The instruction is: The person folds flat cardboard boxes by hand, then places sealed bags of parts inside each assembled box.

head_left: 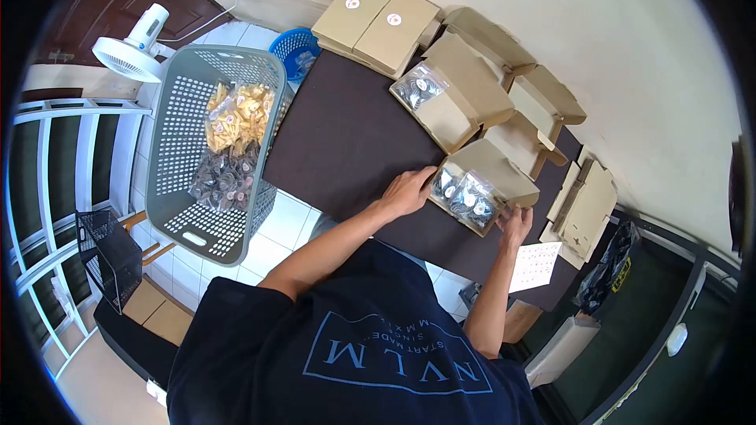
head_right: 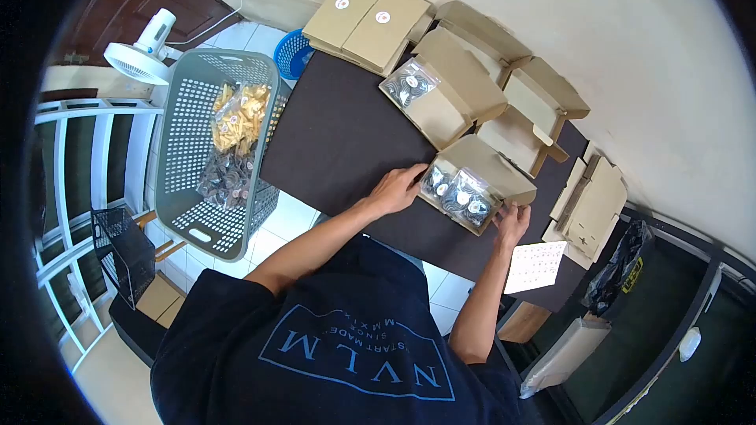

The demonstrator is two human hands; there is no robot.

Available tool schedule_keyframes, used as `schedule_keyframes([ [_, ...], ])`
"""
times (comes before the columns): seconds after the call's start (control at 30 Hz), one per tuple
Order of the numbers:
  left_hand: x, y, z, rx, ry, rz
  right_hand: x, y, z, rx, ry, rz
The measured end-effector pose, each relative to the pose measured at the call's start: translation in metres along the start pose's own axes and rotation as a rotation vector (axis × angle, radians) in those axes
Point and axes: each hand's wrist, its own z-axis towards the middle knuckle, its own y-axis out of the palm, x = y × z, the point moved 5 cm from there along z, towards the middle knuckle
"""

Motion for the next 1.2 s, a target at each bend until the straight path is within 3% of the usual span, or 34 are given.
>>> schedule_keyframes([
  [0.1, 0.001, -0.003, 0.011, -0.02, 0.053, -0.031, -0.003, -0.001, 0.004, 0.0, 0.005, -0.005],
  [0.17, 0.003, 0.0, 0.009, -0.138, -0.004, -0.006, -0.008, -0.002, -0.001, 0.005, 0.028, -0.001],
  [0.2, 0.005, 0.001, 0.005, -0.097, 0.061, 0.037, -0.007, -0.005, -0.005, -0.031, 0.033, 0.04],
  [0.4, 0.006, -0.035, -0.037, -0.05, 0.005, 0.022, -0.015, 0.006, -0.061, -0.157, 0.002, 0.053],
  [0.6, -0.048, -0.16, -0.08, 0.248, -0.188, 0.201, -0.042, 0.144, -0.116, -0.401, 0.002, 0.119],
  [0.7, -0.09, -0.222, -0.078, 0.425, -0.238, 0.212, -0.072, 0.241, -0.125, -0.484, -0.113, 0.092],
  [0.77, -0.098, -0.253, -0.07, 0.543, -0.251, 0.276, -0.079, 0.295, -0.111, -0.511, -0.316, 0.07],
  [0.87, -0.096, -0.274, -0.054, 0.554, -0.29, 0.335, -0.08, 0.341, -0.088, -0.523, -0.329, 0.126],
  [1.0, -0.1, -0.267, -0.031, 0.533, -0.265, 0.25, -0.097, 0.334, -0.072, -0.466, -0.539, 0.068],
  [1.1, -0.091, -0.252, -0.021, 0.467, -0.315, 0.221, -0.101, 0.32, -0.048, -0.438, -0.567, -0.007],
  [1.17, -0.108, -0.24, -0.018, 0.48, -0.225, 0.116, -0.104, 0.313, -0.044, -0.421, -0.582, -0.052],
  [1.2, -0.091, -0.245, -0.019, 0.475, -0.246, 0.175, -0.108, 0.311, -0.047, -0.435, -0.466, -0.081],
])
